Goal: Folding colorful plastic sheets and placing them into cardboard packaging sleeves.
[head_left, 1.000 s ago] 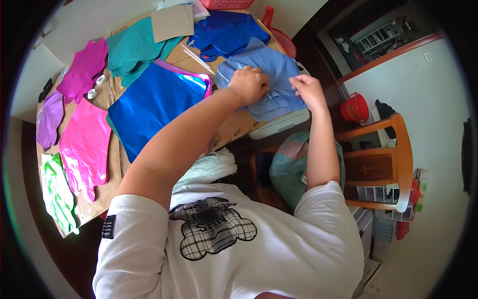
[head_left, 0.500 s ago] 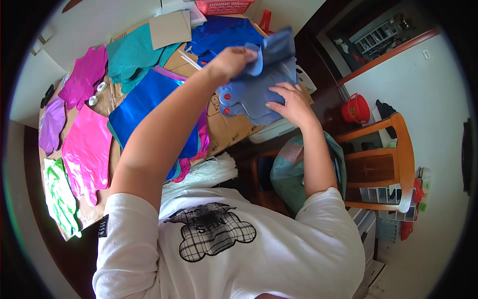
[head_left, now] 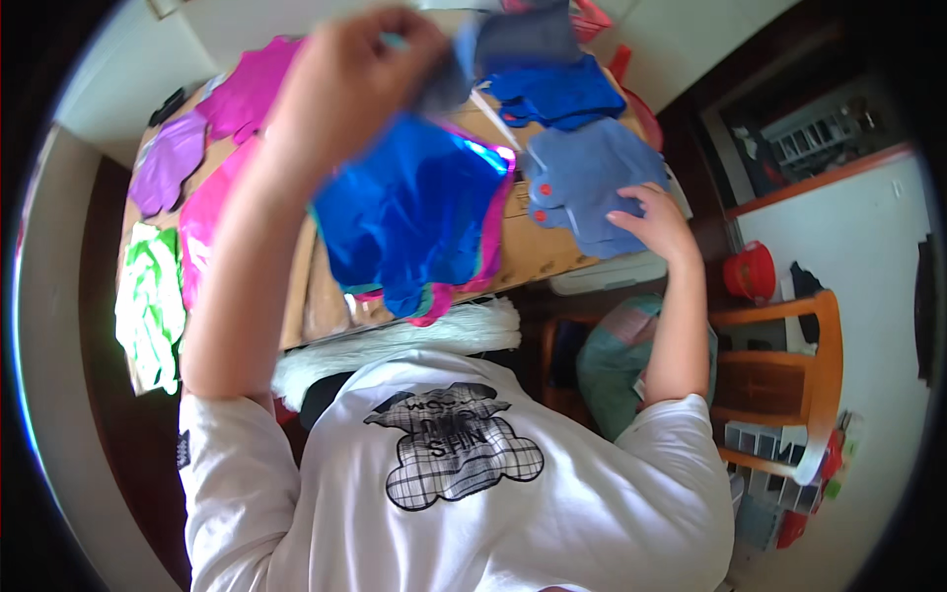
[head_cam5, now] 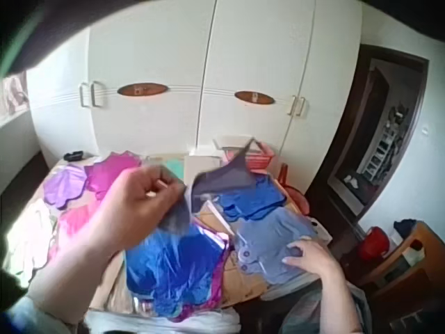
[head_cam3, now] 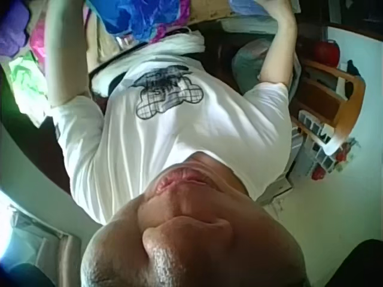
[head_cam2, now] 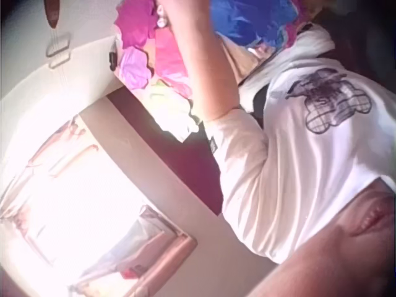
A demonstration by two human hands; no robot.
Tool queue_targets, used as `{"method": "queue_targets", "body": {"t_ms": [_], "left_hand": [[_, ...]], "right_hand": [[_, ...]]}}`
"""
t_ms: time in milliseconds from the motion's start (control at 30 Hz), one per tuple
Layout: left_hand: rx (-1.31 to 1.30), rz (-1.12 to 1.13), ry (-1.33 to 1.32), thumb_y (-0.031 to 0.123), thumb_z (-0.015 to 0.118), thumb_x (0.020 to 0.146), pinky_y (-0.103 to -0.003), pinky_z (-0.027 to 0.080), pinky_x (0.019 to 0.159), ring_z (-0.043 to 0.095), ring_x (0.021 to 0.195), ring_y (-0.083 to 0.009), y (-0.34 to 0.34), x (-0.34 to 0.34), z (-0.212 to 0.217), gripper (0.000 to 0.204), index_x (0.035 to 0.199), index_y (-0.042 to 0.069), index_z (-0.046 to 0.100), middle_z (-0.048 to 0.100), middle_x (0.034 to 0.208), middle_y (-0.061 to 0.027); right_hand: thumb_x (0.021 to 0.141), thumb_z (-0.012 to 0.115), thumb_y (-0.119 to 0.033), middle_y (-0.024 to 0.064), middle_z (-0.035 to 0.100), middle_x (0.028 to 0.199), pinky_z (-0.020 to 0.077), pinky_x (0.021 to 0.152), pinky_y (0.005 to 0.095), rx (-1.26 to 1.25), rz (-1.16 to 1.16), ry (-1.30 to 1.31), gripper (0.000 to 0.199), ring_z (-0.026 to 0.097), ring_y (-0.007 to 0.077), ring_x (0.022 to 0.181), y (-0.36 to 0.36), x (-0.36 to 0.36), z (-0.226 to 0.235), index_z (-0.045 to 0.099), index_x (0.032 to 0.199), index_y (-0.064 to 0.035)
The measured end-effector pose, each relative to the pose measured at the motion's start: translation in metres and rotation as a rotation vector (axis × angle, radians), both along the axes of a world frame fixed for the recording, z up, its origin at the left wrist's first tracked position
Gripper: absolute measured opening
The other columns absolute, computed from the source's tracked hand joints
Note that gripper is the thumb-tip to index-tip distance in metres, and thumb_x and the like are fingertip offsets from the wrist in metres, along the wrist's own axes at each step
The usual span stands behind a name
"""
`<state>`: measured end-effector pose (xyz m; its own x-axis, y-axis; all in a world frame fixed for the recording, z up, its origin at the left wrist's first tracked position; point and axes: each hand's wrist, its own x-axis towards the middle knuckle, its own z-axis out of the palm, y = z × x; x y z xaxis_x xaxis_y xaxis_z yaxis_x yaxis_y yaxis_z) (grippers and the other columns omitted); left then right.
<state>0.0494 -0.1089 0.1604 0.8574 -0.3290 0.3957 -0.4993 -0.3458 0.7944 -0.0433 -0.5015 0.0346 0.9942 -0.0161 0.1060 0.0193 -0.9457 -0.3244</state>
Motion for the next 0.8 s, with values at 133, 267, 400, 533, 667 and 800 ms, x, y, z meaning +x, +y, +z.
{"method": "queue_targets", "body": {"t_ms": [133, 267, 400, 533, 667, 800], "left_hand": [[0.149, 0.113, -0.162, 0.011, 0.063, 0.082, -0.044, 0.050, 0.067, 0.062, 0.074, -0.0373, 0.007, -0.068, -0.073, 0.009, 0.083, 0.002, 0.062, 0.060, 0.082, -0.0175], [0.319, 0.244, -0.165, 0.009, 0.061, 0.082, -0.047, 0.050, 0.063, 0.060, 0.069, -0.0400, 0.000, -0.078, -0.136, 0.009, 0.077, 0.001, 0.059, 0.058, 0.080, -0.0179], [0.319, 0.259, -0.149, 0.011, 0.061, 0.082, -0.047, 0.051, 0.066, 0.060, 0.070, -0.0391, -0.003, -0.068, -0.152, 0.011, 0.078, 0.001, 0.060, 0.058, 0.081, -0.0174], [0.320, 0.180, -0.117, 0.015, 0.063, 0.083, -0.045, 0.051, 0.067, 0.062, 0.072, -0.0365, 0.000, -0.067, -0.157, 0.015, 0.087, 0.000, 0.065, 0.061, 0.087, -0.0170], [0.037, 0.153, -0.146, 0.015, 0.067, 0.083, -0.040, 0.051, 0.064, 0.062, 0.069, -0.0317, 0.012, -0.084, -0.141, 0.016, 0.089, 0.001, 0.066, 0.061, 0.085, -0.0153], [-0.332, 0.050, 0.375, 0.013, 0.068, 0.088, -0.026, 0.043, 0.056, 0.056, 0.066, -0.0091, 0.058, -0.148, -0.134, 0.014, 0.084, 0.000, 0.064, 0.060, 0.076, -0.0036]], "right_hand": [[0.077, 0.075, -0.027, 0.0110, 0.067, 0.096, 0.0509, 0.071, 0.0357, -0.029, -0.085, -0.177, 0.031, 0.064, 0.0280, 0.079, 0.043, -0.002, 0.017, 0.069, 0.097, -0.0040], [0.083, 0.071, -0.019, 0.0076, 0.068, 0.090, 0.0488, 0.066, 0.0276, 0.220, 0.017, -0.208, 0.021, 0.065, 0.0178, 0.074, 0.108, 0.001, 0.037, 0.069, 0.094, -0.0016], [0.083, 0.071, -0.019, 0.0098, 0.067, 0.087, 0.0487, 0.065, 0.0292, 0.383, 0.148, -0.069, 0.019, 0.064, 0.0171, 0.074, 0.147, 0.021, 0.029, 0.068, 0.090, -0.0019], [0.079, 0.074, -0.031, 0.0143, 0.066, 0.096, 0.0502, 0.075, 0.0367, 0.215, 0.164, -0.071, 0.032, 0.065, 0.0274, 0.086, 0.174, 0.056, 0.024, 0.069, 0.095, -0.0031], [0.076, 0.076, -0.036, 0.0167, 0.064, 0.109, 0.0490, 0.081, 0.0365, 0.051, 0.266, -0.125, 0.051, 0.062, 0.0295, 0.095, 0.189, 0.093, 0.015, 0.063, 0.111, -0.0013], [0.074, 0.077, -0.034, 0.0226, 0.057, 0.125, 0.0418, 0.101, 0.0385, 0.012, 0.347, -0.020, 0.066, 0.052, 0.0336, 0.121, 0.204, 0.117, 0.011, 0.054, 0.127, -0.0027]]}}
